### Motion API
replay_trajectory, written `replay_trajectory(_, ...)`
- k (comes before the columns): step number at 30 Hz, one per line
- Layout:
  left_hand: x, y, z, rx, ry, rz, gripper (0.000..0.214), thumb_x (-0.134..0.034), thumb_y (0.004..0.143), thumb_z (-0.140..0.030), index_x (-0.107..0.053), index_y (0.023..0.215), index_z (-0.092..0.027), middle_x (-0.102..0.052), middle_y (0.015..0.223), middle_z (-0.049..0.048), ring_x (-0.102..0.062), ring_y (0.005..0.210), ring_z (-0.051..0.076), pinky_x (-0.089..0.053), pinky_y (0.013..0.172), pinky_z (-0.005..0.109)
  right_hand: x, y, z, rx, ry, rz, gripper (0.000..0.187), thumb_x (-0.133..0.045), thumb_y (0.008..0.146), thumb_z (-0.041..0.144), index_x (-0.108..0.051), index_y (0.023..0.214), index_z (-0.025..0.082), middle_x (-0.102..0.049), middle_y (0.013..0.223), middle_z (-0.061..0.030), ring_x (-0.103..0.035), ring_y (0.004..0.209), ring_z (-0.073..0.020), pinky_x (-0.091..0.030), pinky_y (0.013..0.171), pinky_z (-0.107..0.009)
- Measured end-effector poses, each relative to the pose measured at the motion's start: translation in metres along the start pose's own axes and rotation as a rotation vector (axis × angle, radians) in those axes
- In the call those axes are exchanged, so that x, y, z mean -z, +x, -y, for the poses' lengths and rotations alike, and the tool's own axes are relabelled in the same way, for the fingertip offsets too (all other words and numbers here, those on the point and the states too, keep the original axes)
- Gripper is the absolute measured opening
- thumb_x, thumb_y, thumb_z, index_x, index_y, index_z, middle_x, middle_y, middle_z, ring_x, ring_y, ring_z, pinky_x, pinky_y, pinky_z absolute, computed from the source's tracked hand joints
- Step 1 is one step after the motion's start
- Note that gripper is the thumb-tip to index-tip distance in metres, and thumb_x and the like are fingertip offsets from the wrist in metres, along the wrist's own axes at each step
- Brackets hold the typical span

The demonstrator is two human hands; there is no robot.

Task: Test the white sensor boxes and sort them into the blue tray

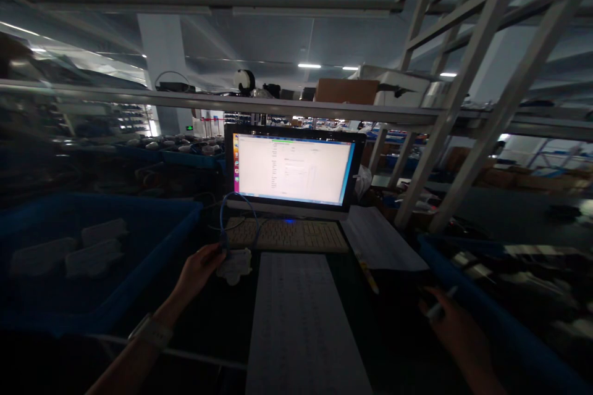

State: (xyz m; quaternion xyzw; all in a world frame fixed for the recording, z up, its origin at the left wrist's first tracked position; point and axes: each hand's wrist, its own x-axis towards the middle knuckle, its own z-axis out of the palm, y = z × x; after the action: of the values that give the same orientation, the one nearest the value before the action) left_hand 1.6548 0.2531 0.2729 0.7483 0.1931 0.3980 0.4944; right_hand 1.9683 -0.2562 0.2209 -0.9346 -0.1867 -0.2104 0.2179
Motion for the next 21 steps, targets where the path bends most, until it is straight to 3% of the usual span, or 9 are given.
replay_trajectory(10, -0.001, -0.003, 0.002, -0.022, 0.002, -0.028, 0.043, -0.067, 0.065, -0.051, -0.07, 0.091, -0.017, -0.07, 0.09, 0.0067, -0.066, 0.086, 0.022, -0.053, 0.078, 0.035, 0.001, 0.001, 0.001, -0.009, 0.023, 0.008, 0.054, -0.045, 0.07, 0.059, -0.065, 0.1, 0.019, -0.07, 0.1, -0.0146, -0.067, 0.085, -0.0338, -0.054, 0.072, -0.045)
replay_trajectory(15, -0.001, -0.005, 0.001, -0.061, 0.027, -0.033, 0.04, -0.066, 0.067, -0.049, -0.07, 0.091, -0.018, -0.07, 0.09, 0.0068, -0.066, 0.086, 0.022, -0.054, 0.079, 0.034, -0.002, 0.002, -0.004, -0.014, 0.021, 0.004, 0.048, -0.047, 0.071, 0.057, -0.065, 0.098, 0.022, -0.072, 0.092, -0.0105, -0.068, 0.076, -0.0313, -0.054, 0.066, -0.043)
replay_trajectory(21, -0.001, -0.006, 0.001, -0.071, 0.048, -0.038, 0.039, -0.065, 0.068, -0.049, -0.07, 0.09, -0.018, -0.07, 0.092, 0.0066, -0.066, 0.086, 0.023, -0.053, 0.081, 0.036, 0.0, 0.0, 0.002, -0.017, 0.002, 0.001, 0.053, -0.043, 0.07, 0.059, -0.065, 0.099, 0.02, -0.071, 0.09, -0.0125, -0.068, 0.076, -0.0322, -0.054, 0.065, -0.043)
